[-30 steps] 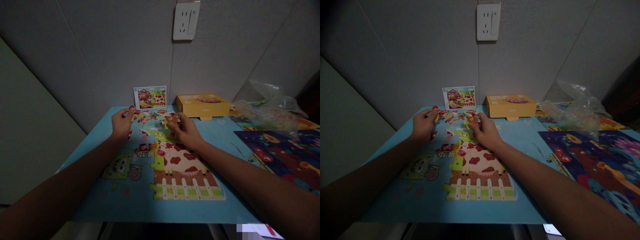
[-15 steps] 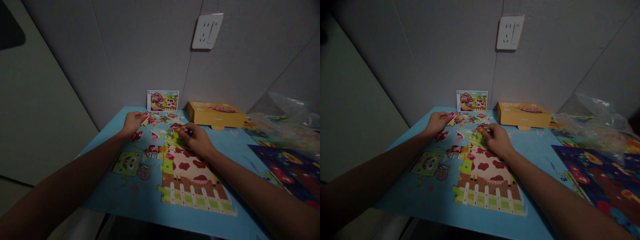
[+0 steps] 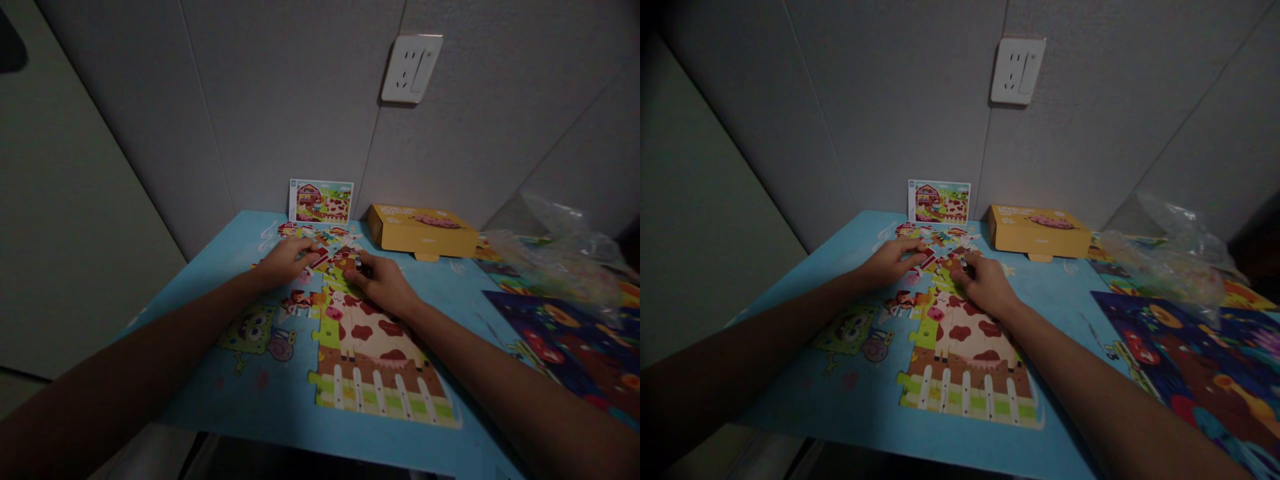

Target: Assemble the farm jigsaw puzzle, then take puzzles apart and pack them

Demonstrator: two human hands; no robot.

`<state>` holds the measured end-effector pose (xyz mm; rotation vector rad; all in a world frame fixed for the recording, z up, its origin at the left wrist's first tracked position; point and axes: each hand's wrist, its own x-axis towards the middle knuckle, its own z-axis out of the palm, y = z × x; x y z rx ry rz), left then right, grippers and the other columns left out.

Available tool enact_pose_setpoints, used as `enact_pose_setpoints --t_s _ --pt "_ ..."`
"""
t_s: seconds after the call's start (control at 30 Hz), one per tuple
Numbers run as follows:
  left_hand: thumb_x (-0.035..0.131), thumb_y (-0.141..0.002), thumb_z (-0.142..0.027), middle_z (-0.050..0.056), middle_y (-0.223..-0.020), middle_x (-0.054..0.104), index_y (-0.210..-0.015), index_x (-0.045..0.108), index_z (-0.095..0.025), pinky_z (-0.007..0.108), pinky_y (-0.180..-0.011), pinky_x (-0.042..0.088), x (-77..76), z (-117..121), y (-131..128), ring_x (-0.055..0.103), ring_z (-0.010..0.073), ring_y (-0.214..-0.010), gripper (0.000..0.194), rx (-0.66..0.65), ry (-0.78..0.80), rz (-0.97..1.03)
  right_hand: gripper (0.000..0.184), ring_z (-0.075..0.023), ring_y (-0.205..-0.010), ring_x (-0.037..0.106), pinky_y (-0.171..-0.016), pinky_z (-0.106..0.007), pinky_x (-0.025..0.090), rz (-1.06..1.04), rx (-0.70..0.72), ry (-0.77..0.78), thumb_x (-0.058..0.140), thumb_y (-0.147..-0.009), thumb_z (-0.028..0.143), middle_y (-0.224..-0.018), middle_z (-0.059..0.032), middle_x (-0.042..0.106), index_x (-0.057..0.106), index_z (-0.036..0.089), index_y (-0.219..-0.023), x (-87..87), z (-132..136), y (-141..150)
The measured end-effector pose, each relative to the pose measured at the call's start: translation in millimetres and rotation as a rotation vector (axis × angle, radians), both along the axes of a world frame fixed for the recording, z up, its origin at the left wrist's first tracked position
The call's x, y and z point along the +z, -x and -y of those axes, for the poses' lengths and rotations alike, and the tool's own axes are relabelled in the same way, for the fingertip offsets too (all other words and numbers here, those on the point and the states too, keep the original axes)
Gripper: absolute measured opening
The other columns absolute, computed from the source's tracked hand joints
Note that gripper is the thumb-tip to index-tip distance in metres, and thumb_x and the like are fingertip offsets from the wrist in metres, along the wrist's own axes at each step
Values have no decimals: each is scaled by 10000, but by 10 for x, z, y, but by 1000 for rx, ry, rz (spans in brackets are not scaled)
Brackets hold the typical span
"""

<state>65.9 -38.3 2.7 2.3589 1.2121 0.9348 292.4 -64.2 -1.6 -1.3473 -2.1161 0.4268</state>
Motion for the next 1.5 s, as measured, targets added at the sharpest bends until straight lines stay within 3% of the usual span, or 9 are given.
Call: enact_pose_setpoints --t_s 0.13,0.3,0.43,0.67,0.87,1.17,1.37,1.5 --pt "599 -766 -244 39 -843 645 -795 638 -173 346 -835 402 18 -38 39 561 207 -863 86 44 -29 -40 249 -123 -550 403 -537 -280 267 -13 10 -5 579 -800 340 -589 18 470 482 195 -622 0 -5 -14" --pt "571 -759 -162 4 -802 590 -1094 588 -183 284 -695 422 10 37 -16 536 147 -718 336 2 66 140 284 -121 -564 378 -548 -284 262 -46 26 -18 600 -798 362 -590 27 436 470 196 -608 -11 -17 -22" --pt "590 -763 -175 1 -774 607 -986 513 -183 261 -629 441 -12 70 -65 556 128 -669 236 -99 210 384 262 -119 -544 384 -529 -279 264 -124 6 5 624 -781 384 -569 41 443 486 200 -657 -16 -7 -6" --pt "704 -690 -229 16 -820 641 -845 389 -198 286 -690 496 -21 47 -88 620 128 -723 352 -207 440 701 204 -134 -578 491 -563 -282 355 -249 25 2 642 -773 376 -634 19 566 570 188 -798 -24 0 -1" --pt "729 -621 -170 10 -891 585 -1118 508 -192 193 -481 405 26 108 -99 518 62 -570 545 -303 516 558 248 -144 -576 539 -552 -275 376 -321 14 20 652 -768 389 -655 13 612 569 186 -885 -59 -11 -7" --pt "746 -647 -233 -38 -734 538 -952 533 -185 231 -587 481 -30 114 -130 547 90 -621 376 -293 544 522 302 -158 -563 590 -525 -264 404 -373 29 86 670 -757 404 -636 9 642 569 188 -942 -10 41 24" --pt "767 -613 -247 -20 -758 572 -815 497 -177 196 -530 482 -20 103 -135 542 71 -594 345 -166 495 541 307 -169 -564 608 -517 -268 399 -338 27 72 653 -773 399 -636 -8 662 578 177 -971 10 47 20" --pt "781 -585 -237 -18 -752 588 -879 528 -172 180 -427 441 5 87 -123 530 54 -490 393 -121 530 612 285 -170 -554 607 -509 -271 404 -341 37 78 641 -779 385 -640 -17 670 572 176 -960 2 43 15"
